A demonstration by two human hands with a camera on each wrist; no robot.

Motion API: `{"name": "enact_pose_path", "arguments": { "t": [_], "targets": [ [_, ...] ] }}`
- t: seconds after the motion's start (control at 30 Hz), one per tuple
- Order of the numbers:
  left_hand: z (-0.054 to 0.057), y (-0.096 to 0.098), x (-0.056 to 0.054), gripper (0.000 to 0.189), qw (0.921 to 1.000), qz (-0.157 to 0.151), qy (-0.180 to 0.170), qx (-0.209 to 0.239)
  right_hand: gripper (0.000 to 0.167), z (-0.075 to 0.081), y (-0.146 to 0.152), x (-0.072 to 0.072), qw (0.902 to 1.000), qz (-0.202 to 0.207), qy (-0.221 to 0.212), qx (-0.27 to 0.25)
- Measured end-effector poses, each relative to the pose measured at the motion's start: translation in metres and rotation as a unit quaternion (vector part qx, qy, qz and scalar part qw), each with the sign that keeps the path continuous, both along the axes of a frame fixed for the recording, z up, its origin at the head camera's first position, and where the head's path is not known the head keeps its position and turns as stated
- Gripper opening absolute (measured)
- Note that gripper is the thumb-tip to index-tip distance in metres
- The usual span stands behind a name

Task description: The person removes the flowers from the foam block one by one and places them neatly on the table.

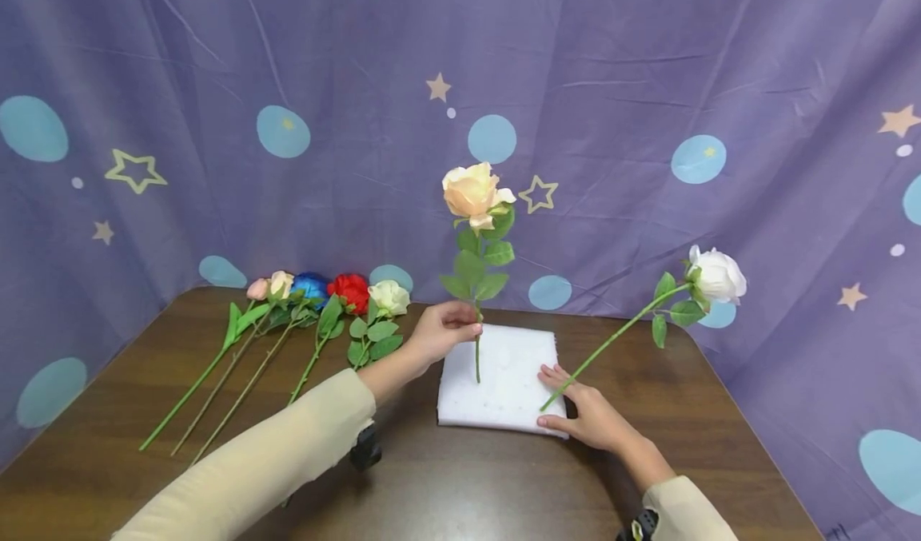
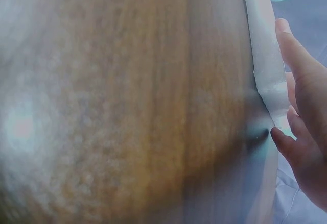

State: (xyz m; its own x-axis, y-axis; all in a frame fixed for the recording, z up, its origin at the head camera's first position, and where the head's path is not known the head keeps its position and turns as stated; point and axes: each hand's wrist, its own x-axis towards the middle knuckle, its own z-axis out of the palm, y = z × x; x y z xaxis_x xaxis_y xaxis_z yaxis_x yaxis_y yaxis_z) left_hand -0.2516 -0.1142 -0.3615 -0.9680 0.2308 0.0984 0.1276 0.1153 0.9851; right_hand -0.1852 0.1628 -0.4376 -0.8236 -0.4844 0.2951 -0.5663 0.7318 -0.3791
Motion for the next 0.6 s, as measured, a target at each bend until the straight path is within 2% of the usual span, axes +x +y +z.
{"name": "enact_pose_path", "arguments": {
  "t": [0.2, 0.33, 0.43, 0.6],
  "targets": [
    [-0.001, -0.012, -0.001, 0.021, 0.9989, -0.005, -0.039, 0.025, 0.068, 0.000, 0.000, -0.001, 1.0000, -0.002, -0.004, -0.003],
    [-0.005, -0.022, -0.001, 0.020, 0.9989, -0.003, -0.043, 0.020, 0.068, 0.000, 0.000, -0.001, 1.0000, -0.006, -0.006, -0.004],
    [-0.008, -0.030, 0.001, 0.020, 0.9984, 0.000, -0.050, 0.025, 0.068, 0.000, 0.000, -0.001, 1.0000, -0.003, -0.004, -0.006],
    [-0.017, -0.042, 0.003, 0.020, 0.9945, 0.005, -0.089, 0.055, 0.068, -0.001, 0.001, -0.002, 1.0000, 0.004, -0.001, -0.008]
  ]
}}
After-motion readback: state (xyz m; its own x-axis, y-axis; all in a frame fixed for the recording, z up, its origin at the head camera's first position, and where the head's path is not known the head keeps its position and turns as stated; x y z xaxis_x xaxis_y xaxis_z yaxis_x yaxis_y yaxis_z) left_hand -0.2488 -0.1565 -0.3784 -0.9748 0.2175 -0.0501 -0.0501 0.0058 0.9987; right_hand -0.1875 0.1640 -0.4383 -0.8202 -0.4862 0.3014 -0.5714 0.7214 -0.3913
